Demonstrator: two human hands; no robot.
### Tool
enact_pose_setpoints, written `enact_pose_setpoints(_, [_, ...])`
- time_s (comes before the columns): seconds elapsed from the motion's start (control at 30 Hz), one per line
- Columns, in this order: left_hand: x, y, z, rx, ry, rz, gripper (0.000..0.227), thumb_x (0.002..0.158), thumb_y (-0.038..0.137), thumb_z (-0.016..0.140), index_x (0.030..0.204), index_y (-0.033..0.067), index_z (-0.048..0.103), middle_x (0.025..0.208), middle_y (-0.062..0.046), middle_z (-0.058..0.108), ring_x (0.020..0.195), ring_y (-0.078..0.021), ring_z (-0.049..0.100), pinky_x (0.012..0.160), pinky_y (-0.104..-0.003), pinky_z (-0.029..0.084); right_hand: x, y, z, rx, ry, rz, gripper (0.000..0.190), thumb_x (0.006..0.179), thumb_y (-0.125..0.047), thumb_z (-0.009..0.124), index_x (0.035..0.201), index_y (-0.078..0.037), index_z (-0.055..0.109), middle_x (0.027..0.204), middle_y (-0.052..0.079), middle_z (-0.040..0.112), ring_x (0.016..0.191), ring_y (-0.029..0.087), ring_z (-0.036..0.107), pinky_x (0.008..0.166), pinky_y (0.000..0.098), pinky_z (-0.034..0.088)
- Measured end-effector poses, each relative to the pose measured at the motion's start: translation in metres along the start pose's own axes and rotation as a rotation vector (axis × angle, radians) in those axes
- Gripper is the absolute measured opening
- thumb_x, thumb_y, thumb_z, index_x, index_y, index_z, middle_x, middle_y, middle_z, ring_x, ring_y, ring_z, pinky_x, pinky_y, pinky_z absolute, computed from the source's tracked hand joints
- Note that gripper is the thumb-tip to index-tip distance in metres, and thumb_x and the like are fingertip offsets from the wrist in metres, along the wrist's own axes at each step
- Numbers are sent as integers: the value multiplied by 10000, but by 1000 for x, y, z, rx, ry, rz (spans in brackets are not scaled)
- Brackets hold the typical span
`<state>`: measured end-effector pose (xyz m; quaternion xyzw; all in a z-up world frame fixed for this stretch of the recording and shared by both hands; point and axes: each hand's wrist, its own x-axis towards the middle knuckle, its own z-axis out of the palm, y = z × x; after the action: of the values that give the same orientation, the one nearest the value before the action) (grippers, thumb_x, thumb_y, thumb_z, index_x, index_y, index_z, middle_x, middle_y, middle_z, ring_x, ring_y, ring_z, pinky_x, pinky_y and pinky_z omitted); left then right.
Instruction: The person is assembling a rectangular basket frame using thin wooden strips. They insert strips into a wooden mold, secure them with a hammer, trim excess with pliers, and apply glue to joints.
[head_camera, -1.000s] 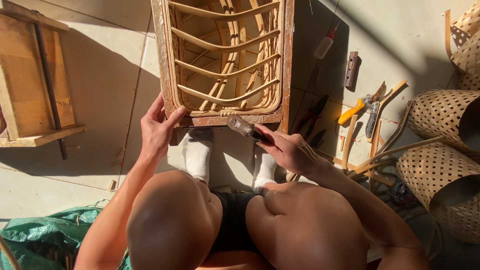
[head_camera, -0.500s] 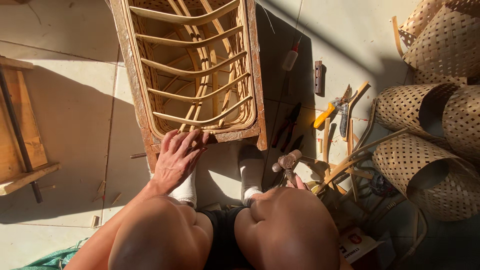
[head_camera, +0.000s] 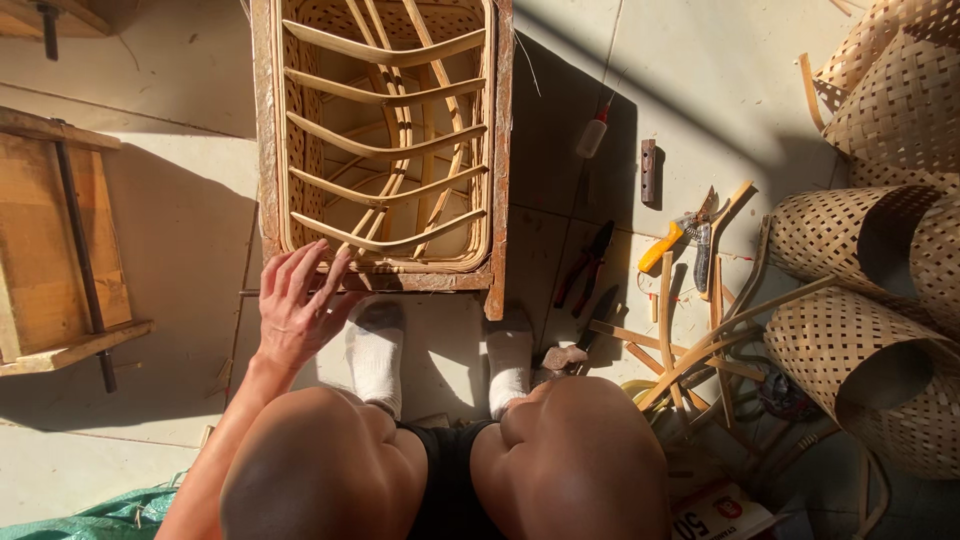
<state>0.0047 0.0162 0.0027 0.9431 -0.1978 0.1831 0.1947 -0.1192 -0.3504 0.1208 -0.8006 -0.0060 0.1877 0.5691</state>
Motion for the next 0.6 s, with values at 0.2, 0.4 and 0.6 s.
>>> enact_pose_setpoints(0.2, [-13, -22, -28, 61, 49, -163, 621, 846, 373, 919, 1312, 59, 654, 1254, -142, 614, 1163, -320, 588, 979, -477, 464, -17, -2, 8, -16, 35, 137, 936, 801, -490, 806, 1531, -89, 380, 1220, 194, 596, 1113, 333, 603, 916, 439, 508])
enact_pose_setpoints(0.4, [-35, 33, 10, -1150, -204, -1204, 319, 919, 288, 792, 749, 29, 714, 685, -32, 680, 629, -102, 621, 608, -250, 502, 85, 113, -38, -506, 396, 587, 951, 815, -545, 794, 1550, -117, 368, 1198, 178, 632, 1089, 331, 622, 902, 450, 499])
enact_pose_setpoints(0.6, [-12, 41, 45, -1408, 30, -1529, 320, 855, 273, 845, 780, 54, 624, 735, -66, 698, 635, -133, 660, 621, -258, 542, 168, 220, -62, -893, 280, 655, 1118, 801, -441, 821, 1579, -20, 138, 1359, 302, 474, 1126, 461, 564, 941, 525, 459])
